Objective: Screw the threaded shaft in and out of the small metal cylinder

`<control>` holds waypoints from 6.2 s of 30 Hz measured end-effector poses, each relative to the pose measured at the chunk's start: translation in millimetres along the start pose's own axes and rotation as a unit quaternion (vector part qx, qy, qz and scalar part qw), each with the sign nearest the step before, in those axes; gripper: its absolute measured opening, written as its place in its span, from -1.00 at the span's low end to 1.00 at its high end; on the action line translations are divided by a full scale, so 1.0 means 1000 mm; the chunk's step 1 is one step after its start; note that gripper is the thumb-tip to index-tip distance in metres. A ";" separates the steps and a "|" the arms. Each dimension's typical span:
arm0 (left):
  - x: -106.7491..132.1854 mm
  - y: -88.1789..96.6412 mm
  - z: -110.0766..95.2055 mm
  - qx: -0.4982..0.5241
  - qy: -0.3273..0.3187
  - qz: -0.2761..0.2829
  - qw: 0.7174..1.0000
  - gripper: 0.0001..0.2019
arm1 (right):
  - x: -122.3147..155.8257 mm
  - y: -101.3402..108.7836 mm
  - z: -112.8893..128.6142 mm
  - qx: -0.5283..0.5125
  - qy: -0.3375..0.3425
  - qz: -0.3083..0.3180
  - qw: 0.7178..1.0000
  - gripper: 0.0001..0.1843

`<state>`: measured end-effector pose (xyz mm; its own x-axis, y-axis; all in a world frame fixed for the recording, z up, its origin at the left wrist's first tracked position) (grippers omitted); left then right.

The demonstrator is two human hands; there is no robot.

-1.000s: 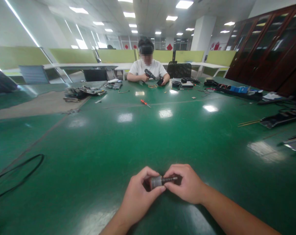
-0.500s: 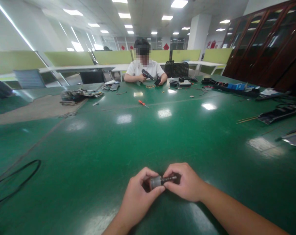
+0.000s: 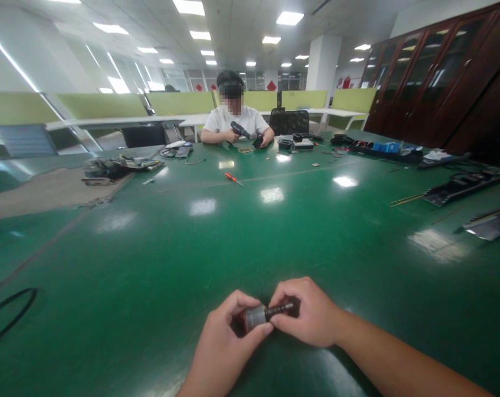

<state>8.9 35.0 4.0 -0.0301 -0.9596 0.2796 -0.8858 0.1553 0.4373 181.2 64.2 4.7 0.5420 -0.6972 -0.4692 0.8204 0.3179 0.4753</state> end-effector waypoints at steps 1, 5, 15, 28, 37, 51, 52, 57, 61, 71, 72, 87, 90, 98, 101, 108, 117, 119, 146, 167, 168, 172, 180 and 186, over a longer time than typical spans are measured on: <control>0.000 0.000 0.000 -0.003 0.000 0.001 1.000 -0.80 | 0.000 0.000 -0.001 0.002 0.000 0.000 1.000 -0.95; 0.001 -0.001 -0.001 0.000 -0.002 0.003 1.000 -0.81 | 0.001 -0.002 -0.003 0.002 -0.002 -0.004 1.000 -0.95; 0.000 -0.001 -0.001 0.027 0.003 0.004 1.000 -0.78 | 0.002 0.000 -0.003 -0.023 -0.012 -0.003 1.000 -0.94; -0.001 -0.002 0.003 0.017 0.000 0.015 1.000 -0.77 | -0.001 0.001 -0.002 -0.026 -0.014 -0.007 1.000 -0.94; -0.001 -0.002 0.000 0.022 0.024 0.011 0.999 -0.77 | 0.002 -0.001 -0.005 -0.039 -0.028 0.000 0.999 -0.91; 0.000 -0.002 0.001 0.039 0.020 0.019 0.999 -0.74 | 0.003 0.000 -0.005 -0.062 -0.029 0.000 0.998 -0.90; 0.000 -0.001 0.000 0.041 0.019 0.018 0.999 -0.74 | 0.003 0.001 -0.005 -0.063 -0.029 0.000 0.998 -0.90; 0.000 0.000 -0.002 0.044 0.019 0.018 0.999 -0.76 | 0.002 0.002 -0.004 -0.061 -0.024 -0.003 0.998 -0.90; 0.001 -0.001 -0.003 0.039 0.011 0.015 0.999 -0.77 | 0.002 0.002 -0.004 -0.062 -0.021 -0.001 0.998 -0.89; 0.000 -0.001 -0.003 0.045 0.013 0.011 0.999 -0.77 | 0.002 0.003 -0.003 -0.063 -0.016 0.000 0.998 -0.90; 0.000 -0.001 -0.003 0.045 0.013 0.010 0.999 -0.78 | 0.002 0.003 -0.002 -0.064 -0.018 0.000 0.998 -0.89; 0.002 -0.002 -0.004 0.058 0.016 0.013 0.998 -0.78 | 0.003 0.004 -0.002 -0.065 -0.016 -0.001 0.998 -0.91; 0.002 -0.001 -0.004 0.059 0.013 0.013 0.998 -0.77 | 0.003 0.005 -0.001 -0.066 -0.016 -0.002 0.998 -0.90; 0.002 -0.001 -0.007 0.062 0.025 0.016 0.998 -0.78 | 0.002 0.004 -0.002 -0.064 -0.015 0.001 0.998 -0.89; 0.002 -0.001 -0.005 0.066 0.016 0.017 0.998 -0.78 | 0.003 0.004 -0.002 -0.065 -0.015 0.002 0.998 -0.90; 0.003 -0.001 -0.005 0.077 0.020 0.011 0.997 -0.77 | 0.004 0.004 -0.002 -0.069 -0.014 -0.003 0.997 -0.91; 0.001 0.000 -0.003 0.092 0.022 0.008 0.996 -0.76 | 0.005 0.004 -0.003 -0.078 -0.018 -0.009 0.997 -0.91; 0.001 0.000 -0.002 0.095 0.023 0.008 0.995 -0.75 | 0.005 0.004 -0.003 -0.083 -0.019 -0.011 0.996 -0.90; 0.002 0.005 -0.003 0.140 0.025 -0.001 0.990 -0.72 | 0.005 0.008 -0.004 -0.102 -0.019 -0.045 0.994 -0.89; -0.001 0.005 0.003 0.148 0.024 -0.001 0.989 -0.70 | 0.006 0.009 -0.006 -0.120 -0.025 -0.058 0.991 -0.88; -0.001 0.005 0.003 0.148 0.023 -0.002 0.989 -0.70 | 0.006 0.009 -0.006 -0.122 -0.025 -0.059 0.990 -0.88; -0.002 0.006 0.002 0.150 0.023 -0.005 0.988 -0.69 | 0.007 0.009 -0.007 -0.121 -0.023 -0.062 0.990 -0.87; -0.002 0.005 0.000 0.159 0.024 -0.005 0.987 -0.70 | 0.007 0.009 -0.009 -0.126 -0.021 -0.065 0.990 -0.87; -0.002 0.005 0.001 0.166 0.030 -0.002 0.986 -0.69 | 0.009 0.009 -0.010 -0.131 -0.021 -0.071 0.989 -0.87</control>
<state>4.3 37.4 5.0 -0.0081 -0.9431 0.3323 -0.9890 0.0566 0.1366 195.1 67.3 -2.3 0.4148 -0.7713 -0.4827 0.9095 0.3668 0.1955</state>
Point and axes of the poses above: each hand's wrist, its own x-axis away from the middle knuckle, its own y-axis out of the back of the hand, z = x × y, the point moved 5 cm from there along -x, towards the middle knuckle, and after that the axes turned 15 degrees about y, right-handed, at the moved point
